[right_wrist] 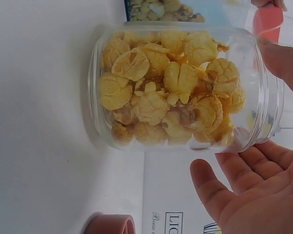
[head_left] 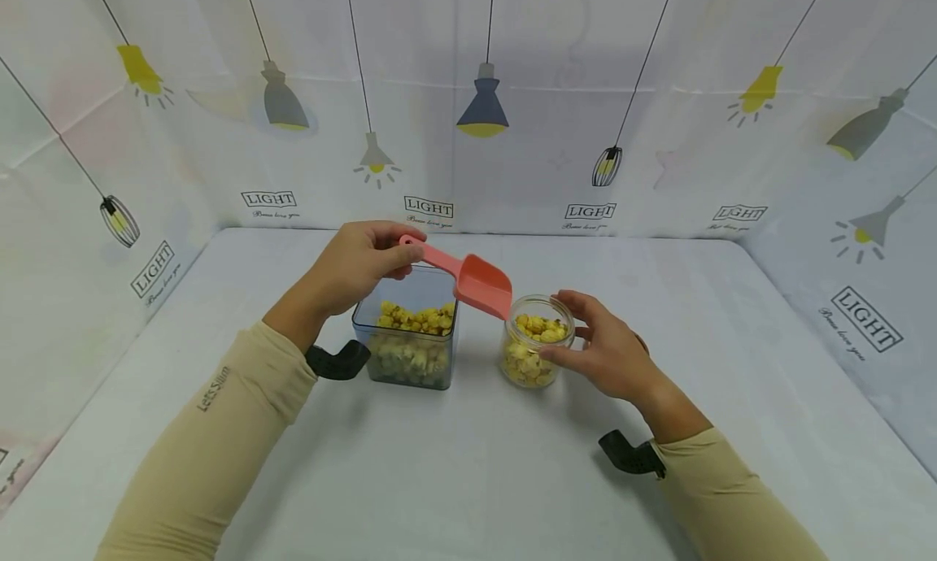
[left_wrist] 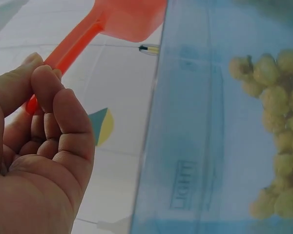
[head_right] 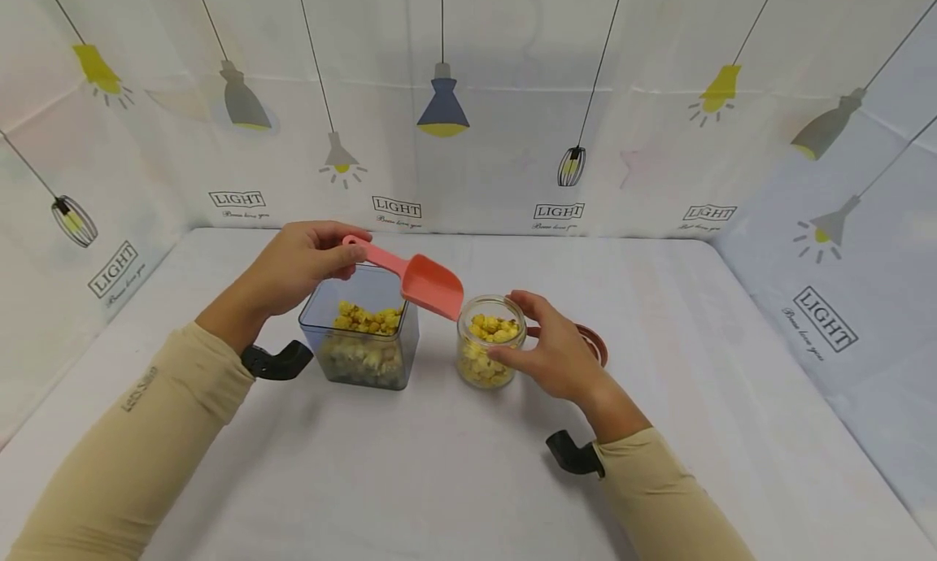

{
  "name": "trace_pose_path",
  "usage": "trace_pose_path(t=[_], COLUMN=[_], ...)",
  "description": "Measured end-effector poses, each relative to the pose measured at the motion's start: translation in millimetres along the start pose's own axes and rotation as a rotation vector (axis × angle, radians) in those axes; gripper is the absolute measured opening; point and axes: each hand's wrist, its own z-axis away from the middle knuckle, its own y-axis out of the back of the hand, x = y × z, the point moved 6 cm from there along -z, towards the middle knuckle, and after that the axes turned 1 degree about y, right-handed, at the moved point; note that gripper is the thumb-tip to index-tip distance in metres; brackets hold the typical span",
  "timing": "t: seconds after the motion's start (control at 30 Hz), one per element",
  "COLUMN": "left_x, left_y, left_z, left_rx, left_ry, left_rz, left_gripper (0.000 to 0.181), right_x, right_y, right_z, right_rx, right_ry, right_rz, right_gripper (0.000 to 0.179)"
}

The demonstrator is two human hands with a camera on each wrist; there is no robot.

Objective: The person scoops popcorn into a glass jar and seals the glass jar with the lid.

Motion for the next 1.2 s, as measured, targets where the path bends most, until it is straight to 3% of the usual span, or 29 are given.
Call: trace_pose_path(t=[0.37, 1.0, 1.2], left_x=[-12.8, -33.1, -41.1], left_y=[19.6, 59.7, 64.6], left_z=[13.1, 37.2, 42.3], left_rx=[0.037, 0.164, 0.16], left_ry=[0.005, 0.077, 0.106], left_rz=[0.044, 0.103, 0.027], left_gripper=[0.041, 0.046, 0.048], right_x=[-0.9, -0.9, -0.6], right_y=[1.0, -0.2, -0.7], right_z=[0.4, 0.2, 0.5], right_rx=[0.0, 0.0, -0.001], right_ry=[0.0, 0.006, 0.007], right_rz=[0.011, -0.004, -0.006], right_gripper=[0.088, 0.087, 0.088])
